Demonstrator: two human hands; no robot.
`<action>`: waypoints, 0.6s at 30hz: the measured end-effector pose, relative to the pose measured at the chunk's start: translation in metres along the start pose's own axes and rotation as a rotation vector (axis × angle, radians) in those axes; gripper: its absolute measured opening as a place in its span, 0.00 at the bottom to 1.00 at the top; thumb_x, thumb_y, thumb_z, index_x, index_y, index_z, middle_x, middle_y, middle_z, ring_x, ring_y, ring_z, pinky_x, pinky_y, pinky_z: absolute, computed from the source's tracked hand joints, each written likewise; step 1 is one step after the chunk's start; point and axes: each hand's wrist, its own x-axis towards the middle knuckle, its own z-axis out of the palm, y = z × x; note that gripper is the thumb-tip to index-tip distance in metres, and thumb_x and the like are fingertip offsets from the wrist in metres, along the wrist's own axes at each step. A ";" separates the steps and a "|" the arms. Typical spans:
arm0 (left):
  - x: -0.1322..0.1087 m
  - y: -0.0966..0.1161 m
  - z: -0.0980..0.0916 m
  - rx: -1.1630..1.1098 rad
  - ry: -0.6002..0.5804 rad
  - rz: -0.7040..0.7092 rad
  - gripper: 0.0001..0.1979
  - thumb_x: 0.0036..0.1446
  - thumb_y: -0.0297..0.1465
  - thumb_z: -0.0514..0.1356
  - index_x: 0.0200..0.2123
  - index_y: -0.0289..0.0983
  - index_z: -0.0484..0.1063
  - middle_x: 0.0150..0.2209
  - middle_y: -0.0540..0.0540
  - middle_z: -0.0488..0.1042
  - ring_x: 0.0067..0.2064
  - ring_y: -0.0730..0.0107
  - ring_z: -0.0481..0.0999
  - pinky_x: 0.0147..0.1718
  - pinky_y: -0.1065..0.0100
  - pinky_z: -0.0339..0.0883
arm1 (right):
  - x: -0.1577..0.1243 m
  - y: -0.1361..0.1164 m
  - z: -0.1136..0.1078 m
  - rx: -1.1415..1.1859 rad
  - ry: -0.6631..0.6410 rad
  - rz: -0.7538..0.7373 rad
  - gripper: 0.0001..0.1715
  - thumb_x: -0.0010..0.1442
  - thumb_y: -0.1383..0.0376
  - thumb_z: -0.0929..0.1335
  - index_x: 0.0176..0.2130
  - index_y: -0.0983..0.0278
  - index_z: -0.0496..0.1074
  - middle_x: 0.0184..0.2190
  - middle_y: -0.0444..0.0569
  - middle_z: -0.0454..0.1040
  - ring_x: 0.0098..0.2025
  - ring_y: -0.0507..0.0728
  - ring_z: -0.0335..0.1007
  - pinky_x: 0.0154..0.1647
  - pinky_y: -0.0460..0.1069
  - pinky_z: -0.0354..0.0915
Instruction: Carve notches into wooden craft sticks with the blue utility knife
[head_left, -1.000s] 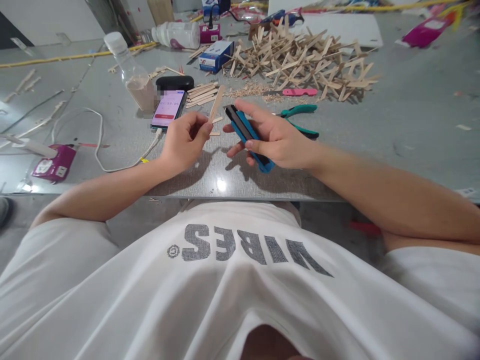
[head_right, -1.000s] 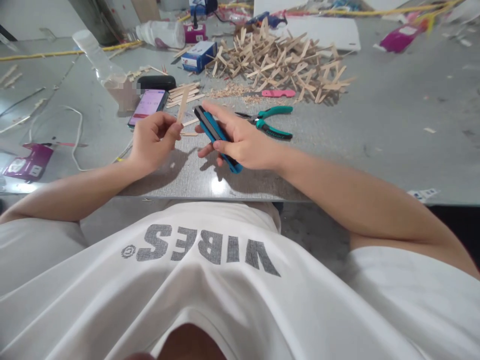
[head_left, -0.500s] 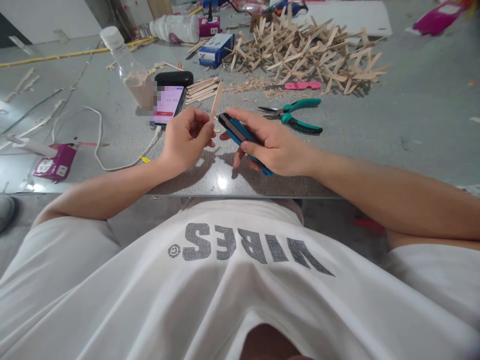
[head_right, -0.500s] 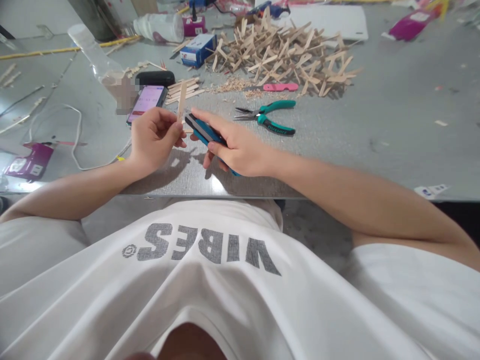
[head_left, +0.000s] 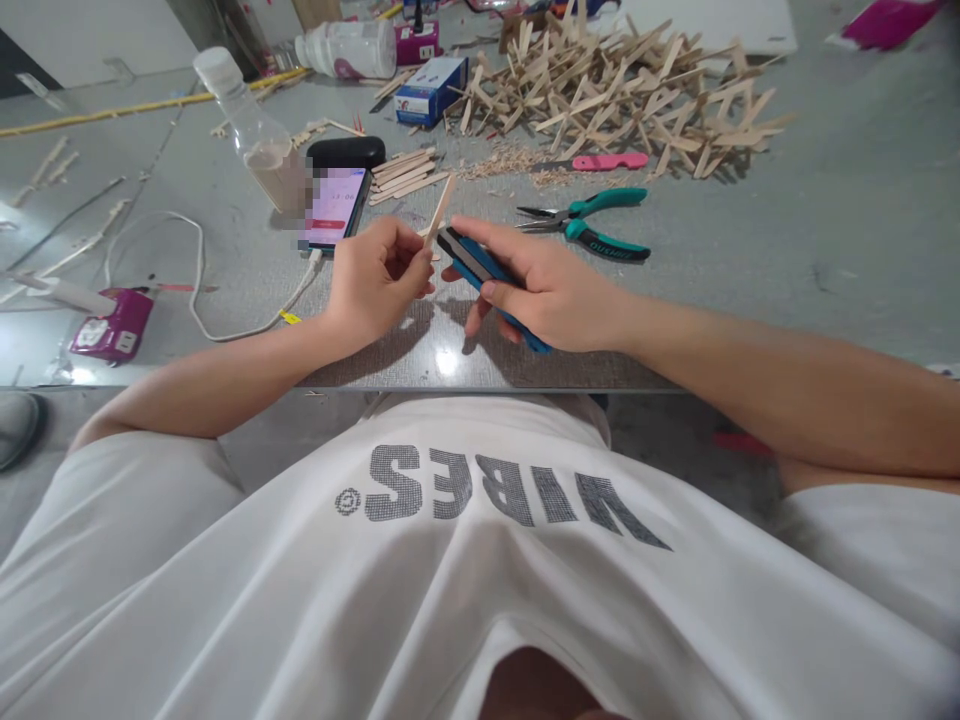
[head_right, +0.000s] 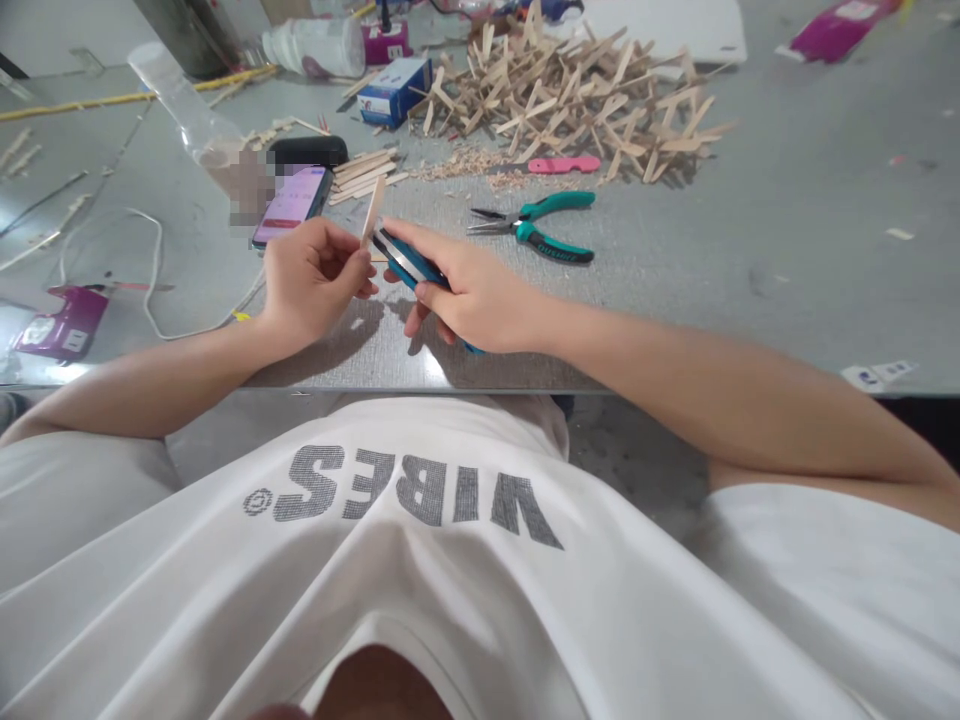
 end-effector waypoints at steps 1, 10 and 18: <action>0.000 0.001 0.000 0.016 0.004 0.005 0.12 0.69 0.37 0.68 0.38 0.42 0.69 0.30 0.51 0.82 0.29 0.71 0.83 0.31 0.68 0.77 | 0.000 -0.001 0.000 -0.019 -0.011 0.000 0.44 0.68 0.72 0.72 0.77 0.52 0.64 0.64 0.51 0.78 0.36 0.53 0.83 0.20 0.44 0.70; 0.006 0.000 -0.001 -0.106 -0.066 -0.089 0.13 0.67 0.38 0.70 0.38 0.41 0.69 0.30 0.50 0.81 0.27 0.73 0.81 0.28 0.70 0.78 | 0.001 -0.004 -0.003 -0.065 -0.019 -0.017 0.43 0.69 0.71 0.71 0.77 0.52 0.65 0.61 0.50 0.80 0.36 0.53 0.84 0.20 0.43 0.71; 0.006 0.001 -0.011 0.005 -0.128 0.036 0.07 0.66 0.30 0.67 0.36 0.40 0.72 0.29 0.51 0.78 0.25 0.76 0.74 0.26 0.69 0.72 | 0.002 -0.007 -0.016 -0.023 -0.091 0.019 0.39 0.66 0.71 0.73 0.73 0.55 0.72 0.55 0.52 0.82 0.35 0.55 0.85 0.18 0.43 0.70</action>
